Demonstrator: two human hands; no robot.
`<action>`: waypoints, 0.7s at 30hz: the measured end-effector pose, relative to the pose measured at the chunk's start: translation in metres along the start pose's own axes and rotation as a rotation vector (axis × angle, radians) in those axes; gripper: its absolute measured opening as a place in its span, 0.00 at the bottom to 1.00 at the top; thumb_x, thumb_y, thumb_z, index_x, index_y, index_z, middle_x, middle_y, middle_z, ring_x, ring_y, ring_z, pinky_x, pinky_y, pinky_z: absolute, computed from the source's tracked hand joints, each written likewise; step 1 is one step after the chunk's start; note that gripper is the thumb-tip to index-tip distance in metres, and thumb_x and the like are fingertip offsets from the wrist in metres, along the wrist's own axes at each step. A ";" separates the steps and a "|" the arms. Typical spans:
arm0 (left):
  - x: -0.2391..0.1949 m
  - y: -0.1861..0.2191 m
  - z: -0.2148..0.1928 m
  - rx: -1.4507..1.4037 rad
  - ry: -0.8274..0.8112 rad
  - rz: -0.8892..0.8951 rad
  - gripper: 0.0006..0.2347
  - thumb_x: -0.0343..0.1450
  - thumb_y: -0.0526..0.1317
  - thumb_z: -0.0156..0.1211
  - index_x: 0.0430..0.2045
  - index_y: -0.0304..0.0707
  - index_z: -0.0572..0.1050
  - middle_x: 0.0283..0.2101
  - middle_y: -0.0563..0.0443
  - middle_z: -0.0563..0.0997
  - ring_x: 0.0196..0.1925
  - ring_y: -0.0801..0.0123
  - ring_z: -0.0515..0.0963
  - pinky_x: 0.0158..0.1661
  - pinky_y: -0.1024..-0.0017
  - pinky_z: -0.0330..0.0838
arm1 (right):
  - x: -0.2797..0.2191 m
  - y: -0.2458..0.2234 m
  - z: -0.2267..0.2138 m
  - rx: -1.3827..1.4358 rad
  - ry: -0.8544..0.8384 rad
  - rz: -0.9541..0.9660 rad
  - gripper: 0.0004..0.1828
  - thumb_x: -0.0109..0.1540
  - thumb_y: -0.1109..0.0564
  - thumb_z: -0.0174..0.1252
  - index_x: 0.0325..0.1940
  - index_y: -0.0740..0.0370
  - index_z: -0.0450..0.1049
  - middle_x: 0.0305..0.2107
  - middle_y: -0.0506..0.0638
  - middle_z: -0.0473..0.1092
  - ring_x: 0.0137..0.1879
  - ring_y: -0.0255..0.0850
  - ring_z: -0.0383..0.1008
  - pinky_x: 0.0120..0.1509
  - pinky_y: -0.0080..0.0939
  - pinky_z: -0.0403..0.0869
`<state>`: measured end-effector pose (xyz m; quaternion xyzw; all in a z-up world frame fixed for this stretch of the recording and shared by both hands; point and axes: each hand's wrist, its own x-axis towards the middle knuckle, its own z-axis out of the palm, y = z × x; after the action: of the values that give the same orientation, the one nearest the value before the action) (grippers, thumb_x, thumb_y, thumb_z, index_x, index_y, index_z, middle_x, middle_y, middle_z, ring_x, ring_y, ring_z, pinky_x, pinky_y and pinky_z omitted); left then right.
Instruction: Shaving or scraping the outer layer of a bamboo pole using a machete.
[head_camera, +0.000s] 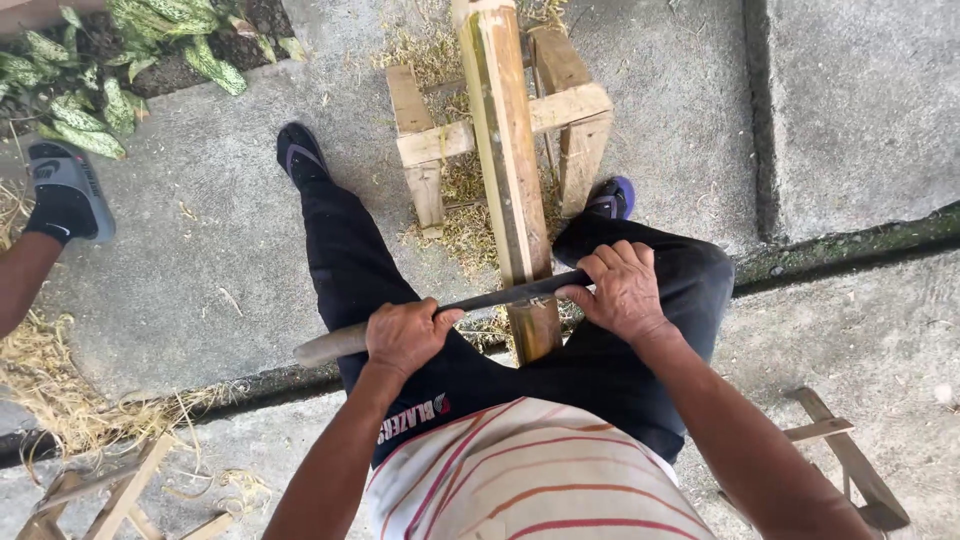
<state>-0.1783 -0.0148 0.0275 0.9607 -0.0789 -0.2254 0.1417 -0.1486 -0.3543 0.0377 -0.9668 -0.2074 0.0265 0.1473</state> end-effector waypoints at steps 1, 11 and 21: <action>-0.001 -0.004 0.003 -0.016 -0.014 0.008 0.26 0.70 0.66 0.50 0.19 0.44 0.79 0.21 0.44 0.82 0.27 0.48 0.83 0.34 0.51 0.76 | 0.003 0.000 0.002 0.015 -0.016 0.026 0.29 0.56 0.28 0.60 0.38 0.56 0.77 0.33 0.49 0.70 0.45 0.48 0.68 0.54 0.53 0.63; 0.145 -0.026 -0.078 -0.038 -0.230 -0.189 0.30 0.72 0.70 0.38 0.36 0.47 0.81 0.31 0.45 0.85 0.39 0.54 0.85 0.46 0.52 0.76 | 0.168 0.079 0.020 -0.163 -0.153 -0.034 0.32 0.58 0.21 0.55 0.40 0.49 0.80 0.36 0.44 0.74 0.47 0.40 0.69 0.58 0.48 0.63; 0.299 -0.057 -0.130 -0.002 0.091 -0.085 0.30 0.74 0.71 0.38 0.30 0.46 0.80 0.20 0.50 0.77 0.26 0.60 0.79 0.39 0.52 0.72 | 0.329 0.149 0.009 -0.372 -0.062 -0.005 0.30 0.61 0.21 0.51 0.44 0.41 0.82 0.37 0.45 0.73 0.55 0.44 0.67 0.65 0.53 0.59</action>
<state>0.1505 0.0056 -0.0016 0.9722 -0.0313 -0.1875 0.1365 0.2090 -0.3469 -0.0120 -0.9755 -0.2155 0.0170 -0.0405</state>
